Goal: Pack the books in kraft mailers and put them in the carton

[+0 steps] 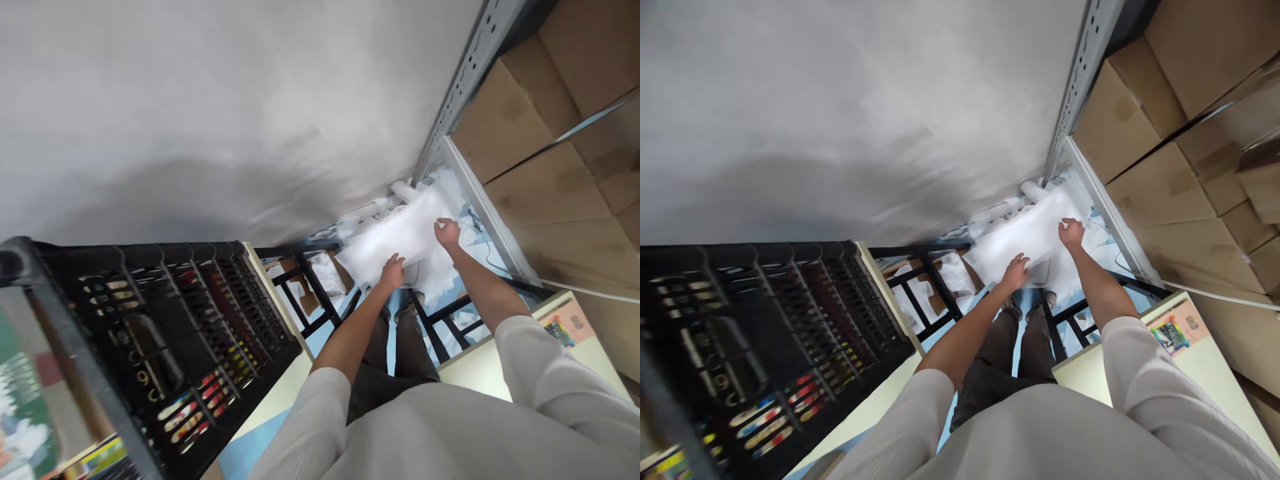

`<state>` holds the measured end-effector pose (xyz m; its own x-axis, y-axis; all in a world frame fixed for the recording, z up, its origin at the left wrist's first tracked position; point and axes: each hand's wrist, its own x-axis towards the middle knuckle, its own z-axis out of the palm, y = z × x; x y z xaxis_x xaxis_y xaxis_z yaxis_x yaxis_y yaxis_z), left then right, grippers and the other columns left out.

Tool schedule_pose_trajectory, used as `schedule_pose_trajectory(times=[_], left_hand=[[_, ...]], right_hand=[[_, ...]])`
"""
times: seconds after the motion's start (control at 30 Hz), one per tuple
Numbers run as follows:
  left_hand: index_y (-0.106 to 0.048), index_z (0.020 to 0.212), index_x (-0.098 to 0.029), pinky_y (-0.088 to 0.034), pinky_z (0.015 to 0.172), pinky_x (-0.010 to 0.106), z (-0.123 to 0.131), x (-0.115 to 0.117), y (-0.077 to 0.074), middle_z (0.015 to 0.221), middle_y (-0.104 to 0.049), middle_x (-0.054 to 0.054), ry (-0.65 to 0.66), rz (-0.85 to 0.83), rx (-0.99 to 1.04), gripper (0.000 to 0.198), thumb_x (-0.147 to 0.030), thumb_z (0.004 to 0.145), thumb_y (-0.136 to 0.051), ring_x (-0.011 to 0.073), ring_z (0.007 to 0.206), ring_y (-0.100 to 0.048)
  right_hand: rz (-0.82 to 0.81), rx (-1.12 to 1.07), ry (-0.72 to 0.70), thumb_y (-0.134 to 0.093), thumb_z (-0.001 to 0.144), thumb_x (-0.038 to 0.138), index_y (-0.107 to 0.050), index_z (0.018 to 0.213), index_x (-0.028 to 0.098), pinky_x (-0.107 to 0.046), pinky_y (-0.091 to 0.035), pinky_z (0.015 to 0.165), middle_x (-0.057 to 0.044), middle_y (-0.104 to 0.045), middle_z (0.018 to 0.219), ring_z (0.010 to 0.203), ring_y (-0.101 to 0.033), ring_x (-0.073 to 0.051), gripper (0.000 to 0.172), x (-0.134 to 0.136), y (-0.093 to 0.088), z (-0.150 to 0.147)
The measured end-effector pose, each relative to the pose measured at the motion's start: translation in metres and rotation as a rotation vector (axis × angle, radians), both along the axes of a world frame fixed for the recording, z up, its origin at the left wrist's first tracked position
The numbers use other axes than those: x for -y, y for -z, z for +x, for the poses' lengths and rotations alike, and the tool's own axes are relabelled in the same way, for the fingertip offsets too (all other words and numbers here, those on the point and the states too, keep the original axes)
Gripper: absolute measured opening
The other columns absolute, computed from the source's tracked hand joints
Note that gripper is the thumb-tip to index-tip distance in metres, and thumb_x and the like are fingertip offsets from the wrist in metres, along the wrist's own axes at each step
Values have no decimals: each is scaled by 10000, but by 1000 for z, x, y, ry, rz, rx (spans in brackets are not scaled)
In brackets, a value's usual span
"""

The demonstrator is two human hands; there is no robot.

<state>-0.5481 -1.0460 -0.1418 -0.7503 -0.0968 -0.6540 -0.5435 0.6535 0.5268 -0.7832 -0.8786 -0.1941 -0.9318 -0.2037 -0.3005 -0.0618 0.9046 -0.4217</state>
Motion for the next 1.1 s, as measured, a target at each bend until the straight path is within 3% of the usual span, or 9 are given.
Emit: schedule_pose_trajectory(times=[0.1, 0.27, 0.37, 0.53, 0.67, 0.9, 1.0, 1.1], left_hand=[[-616, 1607, -236, -429, 1340, 439, -5, -3, -18, 1820, -425, 97, 18, 1, -5, 557, -191, 1055, -558, 303, 1616, -495], [-619, 1601, -210, -418, 1349, 475, -9, -5, -47, 1820, -418, 129, 29, 13, -11, 564, -205, 1037, -606, 346, 1613, -497], [-623, 1593, -217, -415, 1354, 469, -10, -6, -66, 1822, -417, 120, 30, 11, -10, 556, -218, 1037, -616, 341, 1612, -500], [-612, 1604, -249, -424, 1351, 458, -13, -13, -106, 1827, -416, 95, 29, 10, -38, 565, -205, 1041, -591, 321, 1610, -503], [-621, 1595, -242, -433, 1344, 440, -20, -21, -144, 1818, -426, 99, 80, 9, -97, 560, -175, 1042, -565, 305, 1604, -511], [-662, 1494, -203, -462, 1307, 458, -30, -49, -221, 1751, -492, 150, 315, 65, -287, 482, -135, 1024, -581, 319, 1535, -573], [-673, 1378, -215, -503, 1239, 431, -24, -65, -251, 1520, -679, 140, 426, 110, -351, 399, -88, 1015, -566, 287, 1420, -651], [-617, 1379, -211, -535, 1148, 399, -12, -84, -276, 1302, -757, 121, 504, 107, -345, 370, -87, 1040, -537, 273, 1282, -712]], right_hand=[[16, -49, 22, -625, 956, 285, -812, 1128, 185, -617, -436, 1176, -160, -800, 1241, 1282, -607, -392, 273, -1, -25, -4], [-138, -77, 4, -532, 904, 154, -785, 1101, 193, -457, -530, 1038, -123, -752, 1131, 1018, -683, -287, 323, -6, -57, -7], [-191, -94, 25, -499, 909, 146, -785, 1083, 197, -410, -554, 989, -116, -720, 1149, 982, -690, -262, 339, -12, -77, -3], [-258, -113, 60, -480, 914, 164, -800, 1054, 198, -408, -576, 1003, -114, -705, 1136, 957, -703, -246, 351, -23, -119, 10], [-316, -166, 129, -486, 922, 204, -801, 1053, 185, -447, -593, 1030, -123, -718, 1107, 912, -712, -250, 342, -36, -163, 24], [-318, -246, 394, -543, 880, 246, -805, 1092, 188, -459, -605, 1039, -135, -785, 1161, 854, -732, -249, 343, -81, -252, 90], [-329, -257, 499, -564, 861, 273, -805, 1089, 198, -460, -611, 1032, -128, -805, 1176, 884, -737, -259, 339, -105, -283, 134], [-345, -243, 613, -572, 857, 290, -799, 1090, 196, -442, -624, 991, -128, -814, 1183, 903, -738, -263, 338, -130, -305, 182]])
